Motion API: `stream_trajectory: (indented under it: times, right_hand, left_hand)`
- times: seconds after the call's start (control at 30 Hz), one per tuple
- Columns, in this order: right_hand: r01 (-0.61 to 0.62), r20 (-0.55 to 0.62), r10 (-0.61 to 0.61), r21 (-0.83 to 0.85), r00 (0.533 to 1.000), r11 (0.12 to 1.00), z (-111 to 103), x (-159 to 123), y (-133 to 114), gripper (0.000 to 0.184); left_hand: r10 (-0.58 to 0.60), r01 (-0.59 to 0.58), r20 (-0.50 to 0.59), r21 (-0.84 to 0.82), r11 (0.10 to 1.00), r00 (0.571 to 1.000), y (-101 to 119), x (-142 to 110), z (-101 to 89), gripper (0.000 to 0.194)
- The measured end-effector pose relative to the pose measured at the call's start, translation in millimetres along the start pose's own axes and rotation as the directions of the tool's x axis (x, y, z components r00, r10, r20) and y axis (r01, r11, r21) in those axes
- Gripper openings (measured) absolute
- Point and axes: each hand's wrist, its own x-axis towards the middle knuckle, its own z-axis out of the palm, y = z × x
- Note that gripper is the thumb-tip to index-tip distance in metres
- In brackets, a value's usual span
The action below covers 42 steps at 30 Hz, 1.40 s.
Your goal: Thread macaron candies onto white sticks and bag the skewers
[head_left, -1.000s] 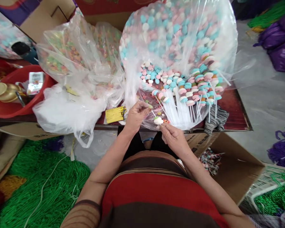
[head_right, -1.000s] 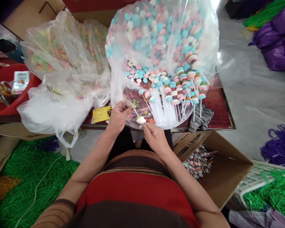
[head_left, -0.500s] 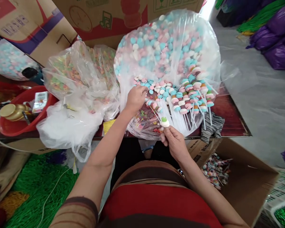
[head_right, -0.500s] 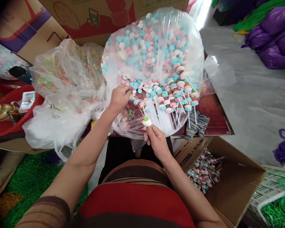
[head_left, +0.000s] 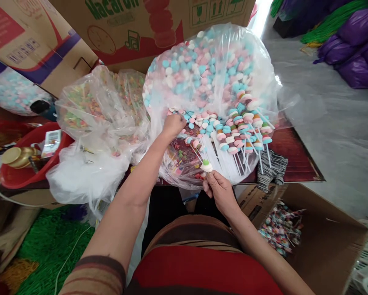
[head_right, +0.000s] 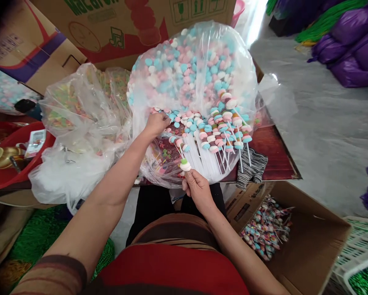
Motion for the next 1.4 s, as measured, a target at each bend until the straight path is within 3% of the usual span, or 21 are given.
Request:
stream_trajectory:
  times: [0.07, 0.13, 0.23, 0.4, 0.63, 0.87, 1.1, 1.2, 1.27, 1.33, 1.4]
  right_hand:
    - [-0.001, 0.001, 0.001, -0.006, 1.000, 1.000, 0, 0, 0, 0.045]
    - [-0.001, -0.001, 0.001, -0.014, 1.000, 1.000, 0, 0, 0, 0.045]
    - [-0.003, -0.003, 0.003, -0.024, 1.000, 1.000, 0, 0, -1, 0.046]
    - [-0.007, -0.004, 0.007, -0.041, 1.000, 0.999, 1, 0, -2, 0.044]
    - [-0.011, -0.010, 0.010, -0.051, 1.000, 0.999, 2, -1, -3, 0.044]
    - [0.003, -0.003, -0.003, -0.046, 1.000, 0.999, 1, -1, -1, 0.041]
    - [-0.003, 0.008, 0.004, -0.056, 1.000, 0.998, 3, 0, -2, 0.041]
    - [-0.009, 0.016, 0.011, -0.086, 1.000, 0.996, 2, 0, -3, 0.043]
    - [-0.010, 0.014, 0.012, -0.104, 1.000, 0.995, 0, -1, -6, 0.045]
    - [0.014, 0.008, -0.013, -0.127, 1.000, 0.992, -2, -3, -13, 0.046]
    - [0.057, 0.008, -0.057, -0.160, 0.998, 0.985, -4, -5, -23, 0.047]
  left_hand:
    - [0.007, -0.009, -0.011, -0.142, 0.990, 1.000, 3, -4, 2.6, 0.034]
    - [0.054, -0.058, -0.026, -0.182, 0.982, 0.998, 7, -8, 9.0, 0.031]
    - [0.149, -0.152, -0.052, -0.077, 0.985, 0.988, 14, -13, 19.9, 0.025]
    - [0.186, -0.186, 0.007, 0.030, 0.982, 0.983, 14, -16, 24.0, 0.026]
    - [0.090, -0.087, -0.049, 0.067, 0.994, 0.995, 10, -15, 20.1, 0.034]
    - [0.039, -0.037, -0.009, 0.166, 0.986, 0.999, 14, -12, 19.8, 0.043]
    - [0.167, -0.169, 0.024, 0.161, 0.972, 0.986, 19, -19, 17.9, 0.032]
    - [0.127, -0.127, -0.023, 0.024, 0.992, 0.992, 18, -23, 13.0, 0.029]
    - [0.047, -0.065, -0.079, -0.243, 0.968, 0.996, 16, -31, 8.9, 0.028]
    - [-0.031, -0.020, -0.072, -0.613, 0.790, 0.997, 12, -46, 7.1, 0.025]
    - [-0.064, 0.021, -0.010, -0.885, 0.465, 0.998, 10, -67, 9.1, 0.024]
